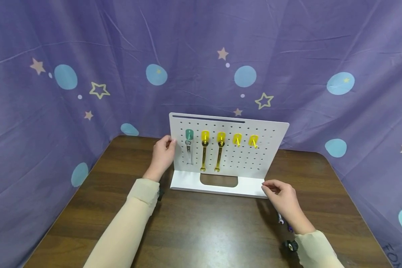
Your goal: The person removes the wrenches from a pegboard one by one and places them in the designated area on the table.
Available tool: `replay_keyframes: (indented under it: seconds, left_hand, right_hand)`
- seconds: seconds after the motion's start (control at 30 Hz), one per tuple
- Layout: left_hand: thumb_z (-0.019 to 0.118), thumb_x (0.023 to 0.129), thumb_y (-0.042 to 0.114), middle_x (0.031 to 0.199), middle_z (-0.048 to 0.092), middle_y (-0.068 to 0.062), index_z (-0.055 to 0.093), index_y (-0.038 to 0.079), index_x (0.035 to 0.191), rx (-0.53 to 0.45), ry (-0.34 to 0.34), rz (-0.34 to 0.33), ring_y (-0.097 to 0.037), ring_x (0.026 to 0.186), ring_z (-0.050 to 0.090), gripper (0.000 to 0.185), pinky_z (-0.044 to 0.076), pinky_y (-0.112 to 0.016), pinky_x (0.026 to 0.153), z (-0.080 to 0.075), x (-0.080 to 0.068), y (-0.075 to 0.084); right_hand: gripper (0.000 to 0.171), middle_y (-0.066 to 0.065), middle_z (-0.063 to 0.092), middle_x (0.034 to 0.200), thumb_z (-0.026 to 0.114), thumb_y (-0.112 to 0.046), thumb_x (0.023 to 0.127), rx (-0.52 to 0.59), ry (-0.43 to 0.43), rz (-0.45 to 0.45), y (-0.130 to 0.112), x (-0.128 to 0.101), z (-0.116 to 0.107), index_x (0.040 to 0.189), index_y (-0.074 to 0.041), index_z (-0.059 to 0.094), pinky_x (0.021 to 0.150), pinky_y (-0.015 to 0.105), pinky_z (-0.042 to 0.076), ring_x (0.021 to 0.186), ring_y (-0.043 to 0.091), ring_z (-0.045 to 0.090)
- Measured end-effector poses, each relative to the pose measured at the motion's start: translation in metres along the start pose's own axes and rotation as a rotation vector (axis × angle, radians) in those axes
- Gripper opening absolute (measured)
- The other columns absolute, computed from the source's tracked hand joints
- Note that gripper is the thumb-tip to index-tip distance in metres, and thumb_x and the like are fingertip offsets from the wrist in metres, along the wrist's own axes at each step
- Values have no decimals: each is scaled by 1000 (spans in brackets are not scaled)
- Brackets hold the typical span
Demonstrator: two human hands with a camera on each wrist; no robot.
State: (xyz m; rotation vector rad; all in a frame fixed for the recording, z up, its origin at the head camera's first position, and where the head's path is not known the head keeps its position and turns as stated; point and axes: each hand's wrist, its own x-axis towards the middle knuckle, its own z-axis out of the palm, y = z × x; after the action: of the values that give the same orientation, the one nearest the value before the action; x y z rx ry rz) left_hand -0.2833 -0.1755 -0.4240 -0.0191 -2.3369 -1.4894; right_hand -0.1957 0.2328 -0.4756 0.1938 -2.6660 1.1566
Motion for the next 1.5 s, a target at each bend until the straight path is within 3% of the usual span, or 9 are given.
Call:
replay_keyframes:
  seconds: [0.9,1.5]
  left_hand:
    - [53,107,12,100,68,-21,64,-5,102,8,-10,-9,-29,88,62,21,51,-41,76,4,-2,-2]
    - [53,107,12,109,69,-23,64,-6,105,3,-9,-22,-31,98,64,21,53,-45,83,1,0,0]
  right_hand:
    - [9,2,74,89,76,-6,91,57,-8,-38,-15,8,18,100,-4,77,71,28,54,81,18,69]
    - [9,2,73,87,77,-7,90,85,-4,-51,-22,14,23,99,-5,77,67,25,52,79,17,68]
